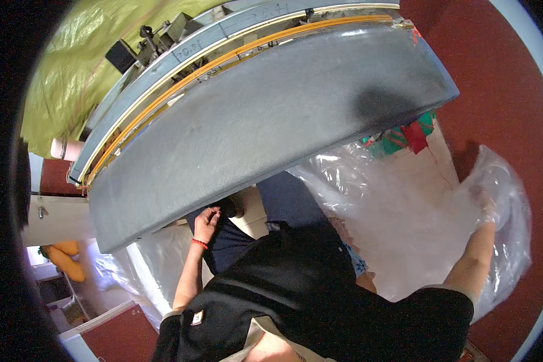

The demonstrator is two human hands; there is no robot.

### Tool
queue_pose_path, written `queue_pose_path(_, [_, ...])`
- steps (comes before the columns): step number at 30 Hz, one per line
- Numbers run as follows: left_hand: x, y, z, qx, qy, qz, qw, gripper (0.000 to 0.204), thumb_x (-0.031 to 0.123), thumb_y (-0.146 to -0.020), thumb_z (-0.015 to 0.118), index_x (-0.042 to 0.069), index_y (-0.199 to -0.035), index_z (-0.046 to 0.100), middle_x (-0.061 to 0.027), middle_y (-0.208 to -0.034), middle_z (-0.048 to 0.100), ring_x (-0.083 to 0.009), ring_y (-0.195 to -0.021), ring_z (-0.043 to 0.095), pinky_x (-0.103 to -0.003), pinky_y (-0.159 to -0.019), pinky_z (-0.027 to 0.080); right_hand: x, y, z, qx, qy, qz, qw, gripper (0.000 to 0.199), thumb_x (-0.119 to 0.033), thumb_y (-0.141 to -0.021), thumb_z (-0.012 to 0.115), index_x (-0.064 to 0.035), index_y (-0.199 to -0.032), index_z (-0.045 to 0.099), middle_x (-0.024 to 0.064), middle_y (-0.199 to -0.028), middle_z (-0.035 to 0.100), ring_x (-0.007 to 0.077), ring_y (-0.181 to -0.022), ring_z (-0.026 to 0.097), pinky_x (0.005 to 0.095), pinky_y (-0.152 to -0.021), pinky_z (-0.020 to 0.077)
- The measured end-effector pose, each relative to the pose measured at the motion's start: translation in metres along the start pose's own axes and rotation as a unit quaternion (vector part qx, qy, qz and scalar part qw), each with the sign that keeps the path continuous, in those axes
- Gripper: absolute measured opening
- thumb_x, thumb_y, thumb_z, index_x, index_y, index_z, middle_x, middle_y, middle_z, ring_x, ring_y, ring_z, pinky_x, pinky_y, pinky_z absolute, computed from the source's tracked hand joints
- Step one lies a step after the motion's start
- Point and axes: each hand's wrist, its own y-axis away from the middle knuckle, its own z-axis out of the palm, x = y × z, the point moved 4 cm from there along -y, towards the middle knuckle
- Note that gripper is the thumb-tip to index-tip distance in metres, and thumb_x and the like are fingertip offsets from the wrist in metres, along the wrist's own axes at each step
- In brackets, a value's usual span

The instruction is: Sealing plastic bags using a heat sealer machine.

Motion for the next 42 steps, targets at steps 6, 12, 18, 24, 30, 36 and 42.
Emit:
queue_pose_path(6, [0.004, -0.011, 0.024, 0.010, -0.080, 0.049, 0.996, 0.016, 0.013, -0.076, 0.058, 0.006, -0.090, 0.060, -0.0135, -0.085, 0.059, -0.0299, -0.083, 0.057, -0.035, -0.070, 0.045, 0.106, -0.053, 0.017, 0.049, 0.249, -0.023, 0.967, 0.032, -0.016, -0.080, 0.047, -0.0033, -0.110, 0.051, 0.0119, -0.096, 0.058, 0.0229, -0.084, 0.057, 0.0313, -0.069, 0.0458])
queue_pose_path(12, [0.016, -0.010, 0.013, 0.013, -0.133, 0.042, 0.990, 0.017, 0.015, -0.076, 0.058, 0.007, -0.091, 0.060, -0.0127, -0.087, 0.060, -0.0298, -0.084, 0.056, -0.036, -0.071, 0.046, 0.064, 0.068, 0.072, 0.050, 0.271, -0.117, 0.954, 0.060, -0.008, -0.060, 0.069, -0.0062, -0.117, 0.049, 0.0132, -0.112, 0.055, 0.0198, -0.101, 0.053, 0.0288, -0.089, 0.0392])
queue_pose_path(18, [0.011, -0.010, 0.018, -0.006, -0.144, 0.010, 0.989, 0.018, 0.015, -0.076, 0.058, 0.007, -0.092, 0.060, -0.0119, -0.088, 0.060, -0.0297, -0.085, 0.056, -0.036, -0.072, 0.046, -0.359, 0.085, 0.140, -0.008, -0.053, -0.252, 0.966, 0.097, -0.035, -0.054, 0.078, 0.0002, -0.129, 0.028, 0.0194, -0.131, 0.030, 0.0322, -0.122, 0.027, 0.0390, -0.101, 0.0236])
queue_pose_path(24, [0.009, 0.011, 0.004, 0.023, -0.191, 0.060, 0.980, 0.015, 0.010, -0.071, 0.059, 0.004, -0.086, 0.060, -0.0125, -0.083, 0.058, -0.0301, -0.080, 0.055, -0.036, -0.070, 0.045, -0.591, 0.049, 0.354, -0.157, 0.170, -0.400, 0.887, 0.081, -0.032, -0.068, 0.067, 0.0014, -0.129, 0.025, 0.0212, -0.132, 0.028, 0.0356, -0.124, 0.022, 0.0422, -0.103, 0.0182])
queue_pose_path(30, [0.026, 0.008, 0.021, -0.008, -0.217, 0.094, 0.972, 0.012, 0.008, -0.068, 0.062, 0.003, -0.079, 0.060, -0.0130, -0.075, 0.057, -0.0294, -0.076, 0.054, -0.037, -0.068, 0.044, -0.546, -0.110, 0.478, 0.102, -0.035, -0.320, 0.941, 0.052, -0.025, -0.081, 0.051, -0.0023, -0.125, 0.035, 0.0203, -0.130, 0.032, 0.0334, -0.123, 0.026, 0.0433, -0.102, 0.0179])
queue_pose_path(36, [0.028, 0.010, 0.025, -0.043, -0.222, 0.024, 0.974, 0.014, 0.008, -0.065, 0.060, 0.005, -0.078, 0.060, -0.0143, -0.077, 0.060, -0.0318, -0.078, 0.057, -0.040, -0.074, 0.044, -0.467, -0.147, 0.554, 0.156, -0.050, -0.226, 0.960, 0.049, -0.025, -0.082, 0.048, -0.0035, -0.124, 0.037, 0.0194, -0.129, 0.033, 0.0328, -0.123, 0.026, 0.0432, -0.102, 0.0180])
queue_pose_path(42, [0.012, 0.006, 0.032, -0.045, -0.351, 0.069, 0.933, 0.024, 0.013, -0.069, 0.061, 0.010, -0.093, 0.061, -0.0108, -0.086, 0.061, -0.0287, -0.085, 0.056, -0.037, -0.077, 0.044, -0.391, -0.120, 0.653, 0.180, -0.050, -0.168, 0.968, 0.045, -0.025, -0.083, 0.046, -0.0048, -0.123, 0.039, 0.0185, -0.129, 0.034, 0.0322, -0.123, 0.027, 0.0431, -0.102, 0.0180])
